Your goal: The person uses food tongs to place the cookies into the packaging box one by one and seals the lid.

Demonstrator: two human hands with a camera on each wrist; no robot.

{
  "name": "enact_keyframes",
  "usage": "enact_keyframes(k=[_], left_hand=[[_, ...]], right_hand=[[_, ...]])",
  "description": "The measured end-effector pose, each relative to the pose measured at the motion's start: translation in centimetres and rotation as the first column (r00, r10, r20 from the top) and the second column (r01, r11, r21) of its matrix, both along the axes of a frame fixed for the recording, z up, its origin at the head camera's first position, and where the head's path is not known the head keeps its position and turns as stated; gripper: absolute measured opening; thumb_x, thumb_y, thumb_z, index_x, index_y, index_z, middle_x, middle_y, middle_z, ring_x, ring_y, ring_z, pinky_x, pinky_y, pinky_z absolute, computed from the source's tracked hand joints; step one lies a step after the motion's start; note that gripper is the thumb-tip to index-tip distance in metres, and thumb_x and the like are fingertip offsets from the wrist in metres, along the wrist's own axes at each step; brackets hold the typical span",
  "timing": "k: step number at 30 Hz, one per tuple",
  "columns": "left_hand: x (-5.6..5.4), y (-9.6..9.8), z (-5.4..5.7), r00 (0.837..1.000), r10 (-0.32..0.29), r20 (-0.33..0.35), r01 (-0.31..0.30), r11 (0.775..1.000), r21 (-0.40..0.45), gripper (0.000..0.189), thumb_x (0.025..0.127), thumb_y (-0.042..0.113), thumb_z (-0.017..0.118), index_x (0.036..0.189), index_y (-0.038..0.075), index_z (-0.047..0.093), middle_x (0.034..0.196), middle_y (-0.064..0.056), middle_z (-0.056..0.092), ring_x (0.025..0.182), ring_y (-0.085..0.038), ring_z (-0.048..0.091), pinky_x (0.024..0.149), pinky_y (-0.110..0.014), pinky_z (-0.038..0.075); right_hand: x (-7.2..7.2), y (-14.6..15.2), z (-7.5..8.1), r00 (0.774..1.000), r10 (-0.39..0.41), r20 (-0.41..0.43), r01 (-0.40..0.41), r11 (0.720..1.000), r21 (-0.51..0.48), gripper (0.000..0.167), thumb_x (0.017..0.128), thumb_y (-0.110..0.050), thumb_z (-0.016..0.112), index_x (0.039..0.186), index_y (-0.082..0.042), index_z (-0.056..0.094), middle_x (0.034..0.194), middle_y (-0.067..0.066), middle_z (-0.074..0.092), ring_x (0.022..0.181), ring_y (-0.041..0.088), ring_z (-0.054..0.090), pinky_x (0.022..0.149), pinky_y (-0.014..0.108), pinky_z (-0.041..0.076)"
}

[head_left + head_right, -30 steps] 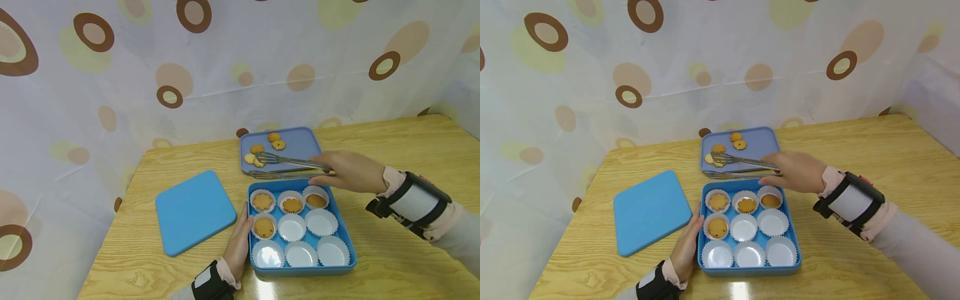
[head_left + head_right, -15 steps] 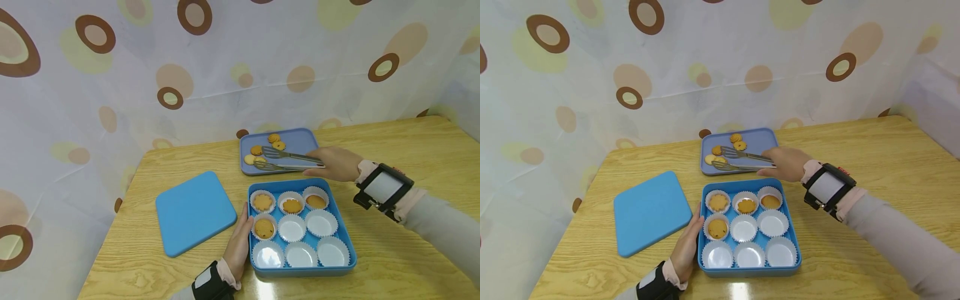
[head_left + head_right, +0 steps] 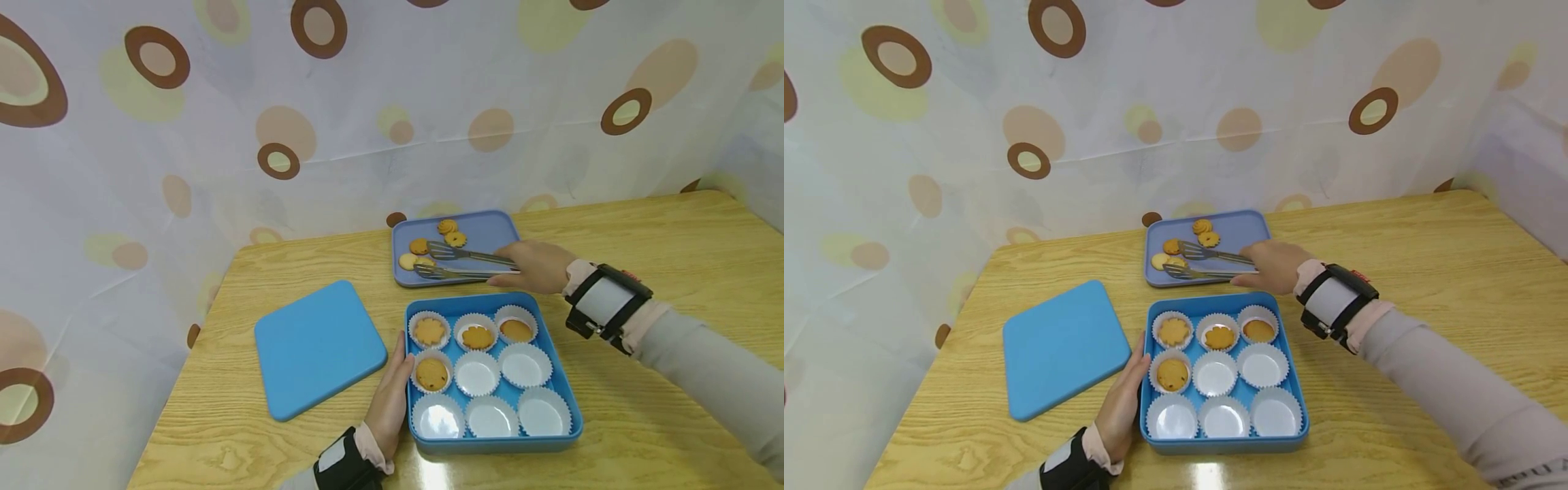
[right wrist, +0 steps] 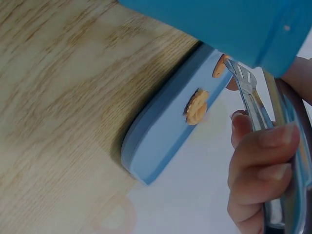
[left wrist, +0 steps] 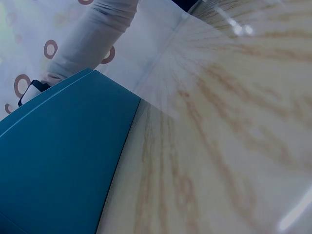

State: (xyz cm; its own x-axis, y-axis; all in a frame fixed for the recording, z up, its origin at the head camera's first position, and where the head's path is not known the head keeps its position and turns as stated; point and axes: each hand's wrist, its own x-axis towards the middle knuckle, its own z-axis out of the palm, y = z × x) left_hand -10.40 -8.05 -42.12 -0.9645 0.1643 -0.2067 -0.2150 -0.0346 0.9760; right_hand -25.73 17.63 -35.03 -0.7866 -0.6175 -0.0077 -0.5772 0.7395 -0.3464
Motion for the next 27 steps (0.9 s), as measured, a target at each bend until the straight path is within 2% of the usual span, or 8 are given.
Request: enact_keyframes(k=[6, 9, 11, 13, 17, 21, 27], left_hand=[[0.05, 0.01, 0.01, 1.0, 0.0, 0.005, 0.0, 1.0, 0.0, 0.061, 0.107, 0.031, 0.032, 0.157, 0.009, 0.005, 0.163, -0.011, -0.001, 0.149, -0.03, -0.007, 0.118, -0.054, -0.002], [0.05, 0.02, 0.0, 1.0, -0.001, 0.004, 0.001, 1.0, -0.001, 0.061, 0.107, 0.031, 0.032, 0.157, 0.009, 0.004, 0.163, -0.011, -0.001, 0.149, -0.03, -0.007, 0.118, -0.054, -0.002], [0.04, 0.02, -0.02, 1.0, -0.001, 0.008, 0.001, 1.0, 0.001, 0.061, 0.107, 0.031, 0.032, 0.157, 0.009, 0.004, 0.163, -0.011, -0.001, 0.149, -0.03, -0.007, 0.118, -0.054, -0.003], [0.04, 0.04, -0.01, 1.0, -0.002, 0.012, 0.002, 1.0, 0.004, 0.061, 0.107, 0.031, 0.032, 0.157, 0.009, 0.004, 0.163, -0.011, -0.002, 0.149, -0.03, -0.008, 0.118, -0.054, -0.003], [0.04, 0.06, 0.02, 1.0, -0.003, 0.015, 0.003, 1.0, 0.008, 0.061, 0.107, 0.031, 0.032, 0.157, 0.01, 0.004, 0.163, -0.01, -0.002, 0.149, -0.029, -0.008, 0.118, -0.054, -0.003], [0.09, 0.06, 0.07, 1.0, -0.003, 0.003, 0.003, 1.0, 0.002, 0.062, 0.107, 0.031, 0.032, 0.157, 0.009, 0.004, 0.163, -0.011, -0.002, 0.149, -0.03, -0.008, 0.118, -0.054, -0.003], [0.09, 0.09, 0.01, 1.0, 0.001, 0.006, -0.001, 1.0, -0.003, 0.061, 0.107, 0.03, 0.032, 0.157, 0.01, 0.004, 0.163, -0.01, -0.002, 0.149, -0.029, -0.008, 0.118, -0.054, -0.003]], right_hand=[[-0.38, -0.45, -0.14, 1.0, -0.007, 0.019, 0.006, 1.0, 0.019, 0.029, 0.094, -0.031, 0.064, 0.103, -0.003, 0.067, 0.083, 0.002, 0.066, 0.073, 0.014, 0.062, 0.066, 0.035, 0.051], [-0.39, -0.65, -0.16, 1.0, -0.017, 0.017, 0.016, 0.999, 0.027, 0.035, 0.094, -0.031, 0.064, 0.108, 0.001, 0.066, 0.089, 0.007, 0.069, 0.077, 0.019, 0.065, 0.069, 0.038, 0.053], [-0.29, -0.78, -0.16, 1.0, -0.019, 0.006, 0.019, 0.999, 0.033, 0.041, 0.094, -0.03, 0.064, 0.115, 0.005, 0.065, 0.099, 0.014, 0.07, 0.086, 0.027, 0.068, 0.075, 0.043, 0.055], [-0.19, -0.85, -0.16, 1.0, -0.018, -0.003, 0.018, 0.999, 0.037, 0.046, 0.094, -0.03, 0.064, 0.12, 0.009, 0.062, 0.108, 0.022, 0.069, 0.094, 0.034, 0.067, 0.081, 0.048, 0.055], [-0.06, -0.93, -0.18, 1.0, -0.014, -0.016, 0.015, 0.998, 0.058, 0.05, 0.095, -0.029, 0.063, 0.123, 0.012, 0.059, 0.116, 0.028, 0.065, 0.103, 0.041, 0.064, 0.087, 0.052, 0.052], [0.03, -1.0, -0.23, 0.999, -0.021, -0.024, 0.023, 0.997, 0.07, 0.051, 0.095, -0.03, 0.062, 0.125, 0.012, 0.058, 0.119, 0.029, 0.063, 0.106, 0.043, 0.062, 0.089, 0.053, 0.052], [0.06, -0.9, -0.34, 0.999, -0.007, -0.037, 0.009, 0.998, 0.055, 0.049, 0.095, -0.029, 0.063, 0.122, 0.012, 0.059, 0.116, 0.028, 0.065, 0.102, 0.041, 0.064, 0.086, 0.051, 0.053]])
